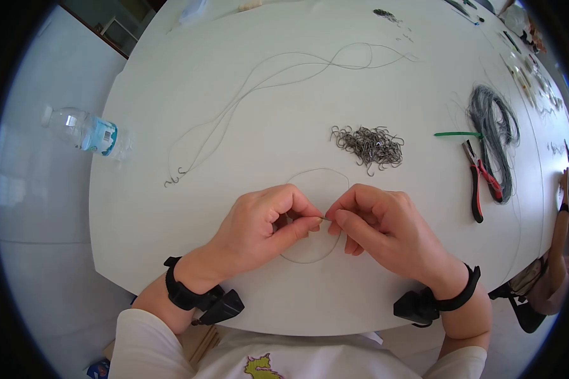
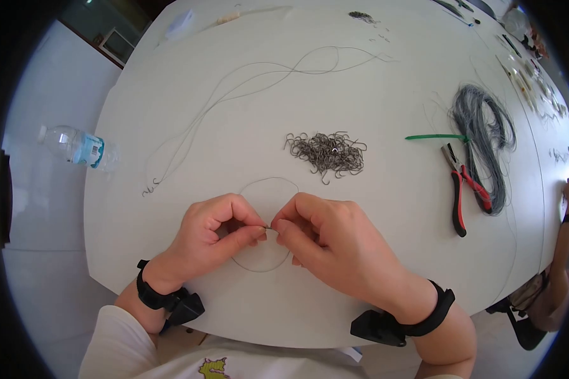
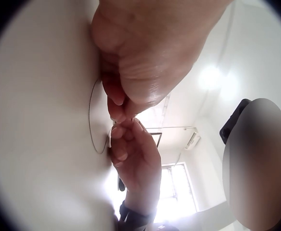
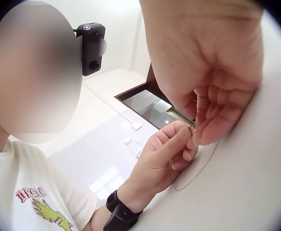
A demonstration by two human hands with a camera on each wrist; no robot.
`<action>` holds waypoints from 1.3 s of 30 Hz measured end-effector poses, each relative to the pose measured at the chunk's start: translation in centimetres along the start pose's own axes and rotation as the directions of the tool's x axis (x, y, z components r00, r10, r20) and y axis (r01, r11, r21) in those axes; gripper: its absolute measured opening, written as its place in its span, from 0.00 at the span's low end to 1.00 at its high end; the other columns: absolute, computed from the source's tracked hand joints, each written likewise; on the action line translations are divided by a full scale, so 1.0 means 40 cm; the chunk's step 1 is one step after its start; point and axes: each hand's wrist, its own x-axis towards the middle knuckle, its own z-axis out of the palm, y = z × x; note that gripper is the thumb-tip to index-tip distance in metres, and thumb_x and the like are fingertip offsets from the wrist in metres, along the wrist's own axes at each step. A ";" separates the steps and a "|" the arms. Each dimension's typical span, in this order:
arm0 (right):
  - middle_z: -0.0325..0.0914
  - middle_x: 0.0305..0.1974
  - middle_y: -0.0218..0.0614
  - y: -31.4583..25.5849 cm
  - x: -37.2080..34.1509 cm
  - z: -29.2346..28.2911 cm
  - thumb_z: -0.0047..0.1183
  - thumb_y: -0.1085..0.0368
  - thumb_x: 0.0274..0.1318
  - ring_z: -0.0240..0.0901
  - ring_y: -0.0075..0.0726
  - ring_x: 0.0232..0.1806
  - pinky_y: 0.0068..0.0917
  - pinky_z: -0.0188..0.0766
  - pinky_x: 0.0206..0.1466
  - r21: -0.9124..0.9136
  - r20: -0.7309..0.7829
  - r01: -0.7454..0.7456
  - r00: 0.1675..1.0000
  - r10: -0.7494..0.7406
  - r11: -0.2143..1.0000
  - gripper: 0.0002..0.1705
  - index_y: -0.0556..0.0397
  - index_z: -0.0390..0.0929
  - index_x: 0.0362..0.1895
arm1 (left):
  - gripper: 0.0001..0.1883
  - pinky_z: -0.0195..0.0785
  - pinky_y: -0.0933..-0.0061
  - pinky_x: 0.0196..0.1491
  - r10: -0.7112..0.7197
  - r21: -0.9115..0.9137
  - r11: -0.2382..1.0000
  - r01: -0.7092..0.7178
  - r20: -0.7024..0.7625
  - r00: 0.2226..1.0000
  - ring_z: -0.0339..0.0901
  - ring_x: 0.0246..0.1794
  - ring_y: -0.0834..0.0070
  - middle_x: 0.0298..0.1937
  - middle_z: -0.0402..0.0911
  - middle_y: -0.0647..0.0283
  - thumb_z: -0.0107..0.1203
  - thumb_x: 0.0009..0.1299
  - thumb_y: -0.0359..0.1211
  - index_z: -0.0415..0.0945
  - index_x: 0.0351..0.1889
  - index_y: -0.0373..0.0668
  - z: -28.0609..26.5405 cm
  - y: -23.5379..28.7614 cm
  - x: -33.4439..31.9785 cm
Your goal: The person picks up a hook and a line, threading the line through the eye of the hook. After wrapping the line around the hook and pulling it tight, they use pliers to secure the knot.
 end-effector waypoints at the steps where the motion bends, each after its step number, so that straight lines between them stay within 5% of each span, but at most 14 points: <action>1: 0.81 0.26 0.38 0.000 0.000 -0.002 0.52 0.66 0.66 0.82 0.29 0.25 0.24 0.74 0.30 0.000 0.016 -0.019 1.000 0.019 1.000 0.10 0.63 0.78 0.38 | 0.02 0.76 0.81 0.40 -0.010 -0.009 1.000 0.010 0.001 1.000 0.83 0.38 0.81 0.37 0.83 0.64 0.56 0.73 0.21 0.75 0.39 0.36 0.001 0.001 0.000; 39: 0.81 0.23 0.35 -0.007 0.007 0.004 0.56 0.66 0.62 0.81 0.24 0.24 0.20 0.71 0.28 -0.091 0.027 -0.083 0.996 0.086 0.992 0.09 0.61 0.81 0.35 | 0.02 0.75 0.81 0.37 0.065 0.064 0.996 -0.065 0.004 0.998 0.82 0.35 0.81 0.35 0.84 0.64 0.58 0.72 0.22 0.77 0.37 0.36 0.005 -0.005 0.003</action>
